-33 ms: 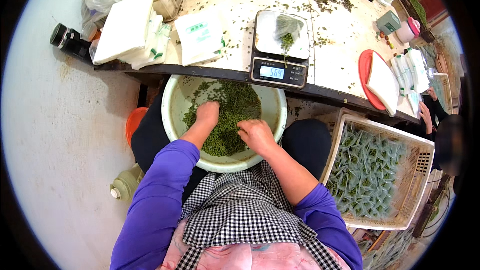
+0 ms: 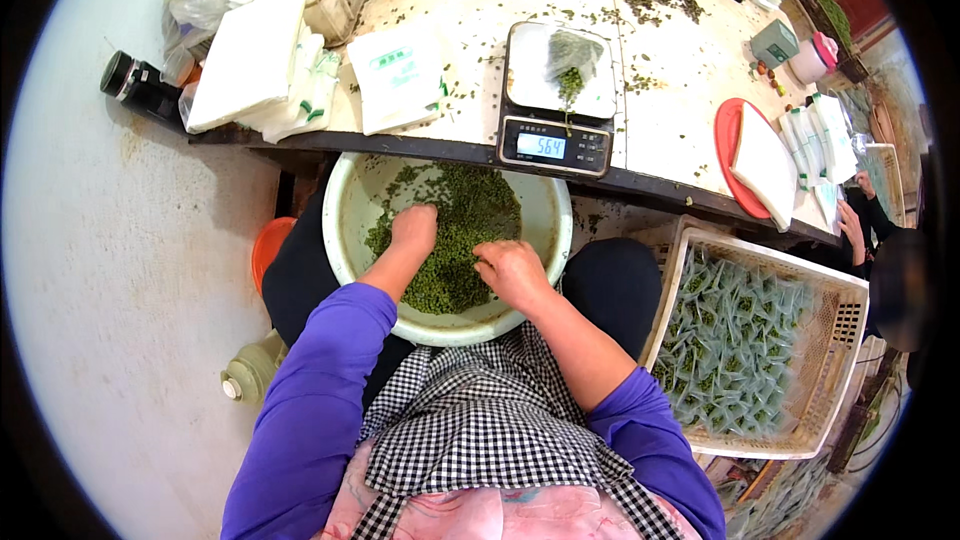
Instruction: The person scoops dried green tea leaves from a large bowl into small plastic bags using their hands. They weigh each filled bag on a digital scale to ensure the correct amount, then place the sealed bags into a white plastic basket. The process is repeated continuously throughout the clip.
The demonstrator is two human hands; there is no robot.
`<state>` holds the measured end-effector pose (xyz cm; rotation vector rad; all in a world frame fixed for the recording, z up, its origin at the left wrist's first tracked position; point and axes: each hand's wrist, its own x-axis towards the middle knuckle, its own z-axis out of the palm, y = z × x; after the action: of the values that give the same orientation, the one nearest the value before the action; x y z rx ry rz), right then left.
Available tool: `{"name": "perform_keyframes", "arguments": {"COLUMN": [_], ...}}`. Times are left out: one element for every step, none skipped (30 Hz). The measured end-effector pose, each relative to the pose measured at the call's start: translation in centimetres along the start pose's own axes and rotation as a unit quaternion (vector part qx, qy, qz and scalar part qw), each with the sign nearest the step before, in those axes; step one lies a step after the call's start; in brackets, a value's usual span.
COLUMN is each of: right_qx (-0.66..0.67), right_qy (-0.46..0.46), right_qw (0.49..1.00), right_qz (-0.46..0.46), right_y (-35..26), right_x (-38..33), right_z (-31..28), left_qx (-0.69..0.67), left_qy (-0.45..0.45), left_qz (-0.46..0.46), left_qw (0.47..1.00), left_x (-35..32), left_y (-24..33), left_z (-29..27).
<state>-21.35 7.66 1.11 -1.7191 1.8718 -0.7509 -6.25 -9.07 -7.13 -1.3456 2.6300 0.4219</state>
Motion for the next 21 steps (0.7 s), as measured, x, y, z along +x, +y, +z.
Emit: {"name": "perform_keyframes", "arguments": {"right_qx": [0.000, 0.000, 0.000, -0.005, -0.009, -0.015, -0.014, -0.013, -0.013, -0.013, -0.012, -0.013, -0.009, -0.004, 0.000, -0.001, 0.002, 0.004, 0.006, 0.008, 0.023], "right_qy": [0.003, 0.006, 0.009, 0.019, 0.029, 0.038, 0.056, 0.073, 0.090, 0.080, 0.068, 0.058, 0.058, 0.055, 0.054, 0.049, 0.046, 0.045, 0.044, 0.035, 0.074], "right_qw": [1.000, 1.000, 1.000, 1.000, 0.999, 0.999, 0.998, 0.997, 0.996, 0.997, 0.998, 0.998, 0.998, 0.998, 0.998, 0.999, 0.999, 0.999, 0.999, 0.999, 0.997], "right_qz": [0.004, 0.008, 0.012, 0.014, 0.014, 0.015, 0.012, 0.006, 0.000, 0.004, 0.006, 0.013, 0.015, 0.016, 0.018, 0.013, 0.011, 0.013, 0.014, 0.017, 0.009], "right_y": [0.0, 0.0, 0.1, 0.1, 0.0, 0.0, 0.1, 0.2, 0.3, 0.4, 0.2, 0.4, 0.3, 0.1, 0.0, 0.0, 0.0, 0.0, 0.1, -0.1, -0.2], "right_x": [0.0, -0.1, -0.1, -0.2, -0.1, -0.2, -0.3, -0.2, -0.2, -0.3, -0.2, -0.4, -0.4, -0.4, -0.4, -0.4, -0.4, -0.6, -0.6, -0.6, -0.5], "right_z": [-0.2, -0.4, -0.6, -0.8, -1.0, -1.2, -1.1, -1.0, -1.0, -1.1, -1.1, -1.3, -1.3, -1.2, -1.2, -1.1, -1.0, -1.0, -1.1, -1.3, -1.6], "left_qx": [-0.030, -0.060, -0.090, -0.112, -0.132, -0.153, -0.185, -0.217, -0.248, -0.293, -0.315, -0.339, -0.362, -0.390, -0.402, -0.414, -0.427, -0.418, -0.409, -0.416, -0.500], "left_qy": [0.017, 0.034, 0.051, 0.072, 0.094, 0.115, 0.118, 0.122, 0.126, 0.138, 0.145, 0.150, 0.155, 0.158, 0.170, 0.182, 0.194, 0.206, 0.218, 0.211, 0.186], "left_qz": [0.003, 0.007, 0.011, 0.022, 0.032, 0.043, 0.050, 0.055, 0.062, 0.077, 0.077, 0.082, 0.084, 0.080, 0.086, 0.093, 0.098, 0.115, 0.131, 0.132, 0.119], "left_qw": [0.999, 0.998, 0.995, 0.991, 0.986, 0.981, 0.974, 0.967, 0.959, 0.943, 0.935, 0.925, 0.915, 0.904, 0.895, 0.887, 0.878, 0.877, 0.876, 0.875, 0.838], "left_x": [-0.2, -0.6, -1.1, -1.6, -2.1, -2.7, -3.3, -4.0, -4.4, -4.4, -4.6, -4.8, -5.0, -4.6, -4.0, -3.4, -2.7, -1.8, -0.8, 0.2, 1.4], "left_y": [0.2, 0.7, 1.1, 1.6, 2.0, 2.4, 2.8, 3.2, 3.6, 4.2, 5.0, 6.7, 8.1, 9.1, 10.2, 11.3, 12.3, 13.5, 14.6, 15.5, 16.5], "left_z": [-0.2, -1.2, -2.1, -2.8, -3.6, -4.3, -5.0, -5.7, -6.1, -6.4, -7.7, -9.8, -11.7, -12.9, -14.0, -15.1, -16.1, -17.1, -18.0, -18.6, -19.1]}}
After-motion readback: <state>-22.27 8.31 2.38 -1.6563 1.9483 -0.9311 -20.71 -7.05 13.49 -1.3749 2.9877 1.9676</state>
